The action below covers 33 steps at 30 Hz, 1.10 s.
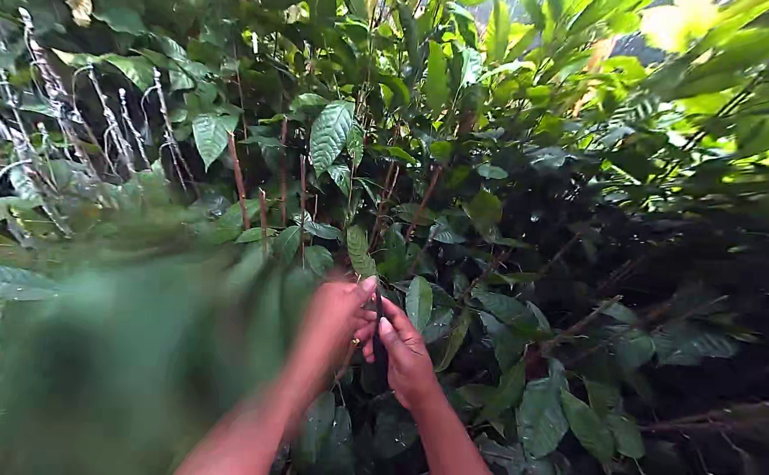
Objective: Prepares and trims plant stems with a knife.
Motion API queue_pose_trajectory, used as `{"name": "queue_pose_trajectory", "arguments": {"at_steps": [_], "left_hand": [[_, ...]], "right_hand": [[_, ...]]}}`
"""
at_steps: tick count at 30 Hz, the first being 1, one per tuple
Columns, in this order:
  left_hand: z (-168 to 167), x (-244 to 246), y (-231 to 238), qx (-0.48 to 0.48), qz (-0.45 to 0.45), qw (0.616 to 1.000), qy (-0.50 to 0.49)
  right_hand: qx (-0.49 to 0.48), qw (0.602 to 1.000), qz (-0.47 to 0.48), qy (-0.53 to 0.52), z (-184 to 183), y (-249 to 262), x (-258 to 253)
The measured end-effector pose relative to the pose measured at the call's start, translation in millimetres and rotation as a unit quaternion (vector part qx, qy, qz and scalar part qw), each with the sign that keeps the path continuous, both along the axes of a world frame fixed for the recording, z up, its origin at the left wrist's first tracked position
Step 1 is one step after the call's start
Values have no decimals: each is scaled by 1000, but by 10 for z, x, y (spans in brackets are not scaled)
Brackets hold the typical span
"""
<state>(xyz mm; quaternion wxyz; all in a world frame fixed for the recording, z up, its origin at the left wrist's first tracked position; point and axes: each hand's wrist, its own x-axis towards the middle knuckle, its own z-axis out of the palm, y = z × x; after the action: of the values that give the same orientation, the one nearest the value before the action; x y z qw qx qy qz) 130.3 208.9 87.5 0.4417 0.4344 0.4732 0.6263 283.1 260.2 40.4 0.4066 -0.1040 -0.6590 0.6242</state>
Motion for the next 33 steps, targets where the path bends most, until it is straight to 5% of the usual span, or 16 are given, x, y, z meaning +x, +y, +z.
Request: {"name": "queue_pose_trajectory", "arguments": {"at_steps": [26,30,33], "left_hand": [[7,19,136,-29,51,998,-18],[218,-139,-175,104,147,978,101],[598,29,-918,329,225,895,202]], "right_hand": [[4,998,4,-69,-109,183,-39],[54,995,-33,74,616,-321,425],[161,966,-112,166,1204,-546,1204]]}}
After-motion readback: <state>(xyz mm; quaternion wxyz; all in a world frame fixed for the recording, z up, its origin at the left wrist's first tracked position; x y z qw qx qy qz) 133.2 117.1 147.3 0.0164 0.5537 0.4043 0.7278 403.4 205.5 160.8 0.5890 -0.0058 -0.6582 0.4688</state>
